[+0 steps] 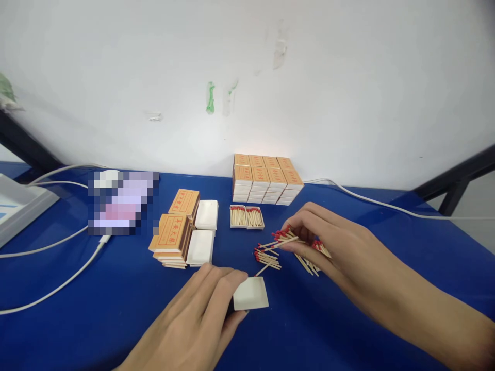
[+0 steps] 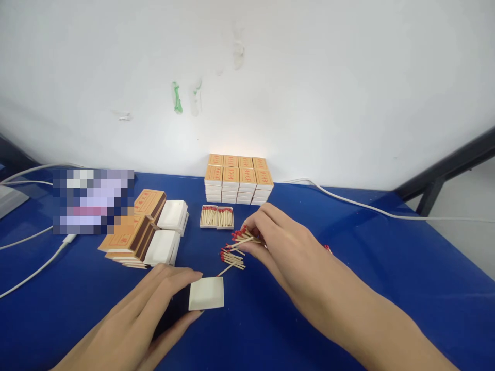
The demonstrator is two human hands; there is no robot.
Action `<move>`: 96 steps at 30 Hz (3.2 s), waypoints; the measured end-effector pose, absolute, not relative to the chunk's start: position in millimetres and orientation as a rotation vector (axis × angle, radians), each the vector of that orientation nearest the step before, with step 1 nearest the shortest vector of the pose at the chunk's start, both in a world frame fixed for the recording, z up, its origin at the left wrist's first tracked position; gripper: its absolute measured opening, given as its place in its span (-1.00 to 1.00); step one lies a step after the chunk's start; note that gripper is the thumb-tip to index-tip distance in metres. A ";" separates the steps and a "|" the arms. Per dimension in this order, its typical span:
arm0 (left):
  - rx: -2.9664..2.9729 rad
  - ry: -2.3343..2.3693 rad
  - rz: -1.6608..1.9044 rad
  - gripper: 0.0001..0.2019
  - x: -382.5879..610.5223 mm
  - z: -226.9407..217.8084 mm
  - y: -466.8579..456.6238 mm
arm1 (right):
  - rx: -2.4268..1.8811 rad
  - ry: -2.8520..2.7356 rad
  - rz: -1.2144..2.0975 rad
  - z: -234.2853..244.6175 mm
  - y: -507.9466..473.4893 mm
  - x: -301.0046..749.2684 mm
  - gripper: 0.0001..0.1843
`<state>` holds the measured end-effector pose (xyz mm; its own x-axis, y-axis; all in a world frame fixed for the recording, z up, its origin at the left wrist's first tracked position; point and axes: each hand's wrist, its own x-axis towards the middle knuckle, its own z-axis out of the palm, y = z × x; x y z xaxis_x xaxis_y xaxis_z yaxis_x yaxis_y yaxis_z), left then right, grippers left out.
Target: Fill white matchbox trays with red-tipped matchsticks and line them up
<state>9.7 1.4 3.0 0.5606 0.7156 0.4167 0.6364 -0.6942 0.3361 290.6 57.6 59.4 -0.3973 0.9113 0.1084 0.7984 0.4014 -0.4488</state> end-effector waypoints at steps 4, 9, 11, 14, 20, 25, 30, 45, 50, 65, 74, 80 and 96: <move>2.552 1.150 0.839 -0.79 10.6 0.9 0.9 | -1.345 -2.393 0.513 58.6 42.5 276.2 -0.83; 2.531 1.205 0.931 -0.69 9.2 -6.6 -4.2 | -1.177 -2.652 0.183 35.0 26.7 252.6 -0.81; 2.563 1.206 0.936 -0.66 8.5 -6.6 -4.5 | -1.139 -2.729 0.062 26.8 24.2 245.3 -0.82; 2.586 1.197 0.942 -0.65 8.8 -4.4 -3.2 | -1.028 -2.885 -0.190 19.5 24.3 237.4 -0.80; 2.547 1.241 0.933 -0.65 9.7 -6.3 -2.5 | -0.932 -2.881 -0.065 22.9 27.0 240.3 -0.86; 2.599 1.263 0.956 -0.65 10.0 -6.4 -3.0 | -1.121 -2.661 0.651 38.6 28.1 255.6 -0.88; 2.625 1.241 0.963 -0.68 11.8 -4.6 -4.5 | -1.116 -2.450 1.068 34.5 35.1 259.6 -0.91; 2.614 1.215 0.871 -0.68 10.5 -4.6 -2.9 | -1.063 -2.276 1.121 20.5 42.9 271.1 -0.94; 2.567 1.211 0.794 -0.68 8.0 -8.2 -6.4 | -1.094 -2.190 1.250 29.1 43.3 276.7 -0.89; 2.644 1.132 0.737 -0.61 5.6 -12.4 -5.8 | -1.369 -2.045 0.874 41.9 45.0 280.7 -0.86; 2.573 1.109 0.707 -0.54 3.3 -13.3 -5.9 | -1.278 -2.276 1.267 40.7 41.8 285.8 -0.89; 2.452 1.051 0.680 -0.53 6.3 -10.7 -2.9 | -1.335 -2.239 1.295 31.1 37.8 277.6 -0.88; 2.574 1.095 0.719 -0.57 6.0 -9.5 -4.2 | -1.462 -2.293 0.488 22.8 46.3 285.7 -0.55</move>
<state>6.0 -4.2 -9.5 0.5949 0.7276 0.3417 0.6026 -0.6850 0.4095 285.7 46.3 22.8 -0.3894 0.9124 0.1263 0.7817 0.3999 -0.4785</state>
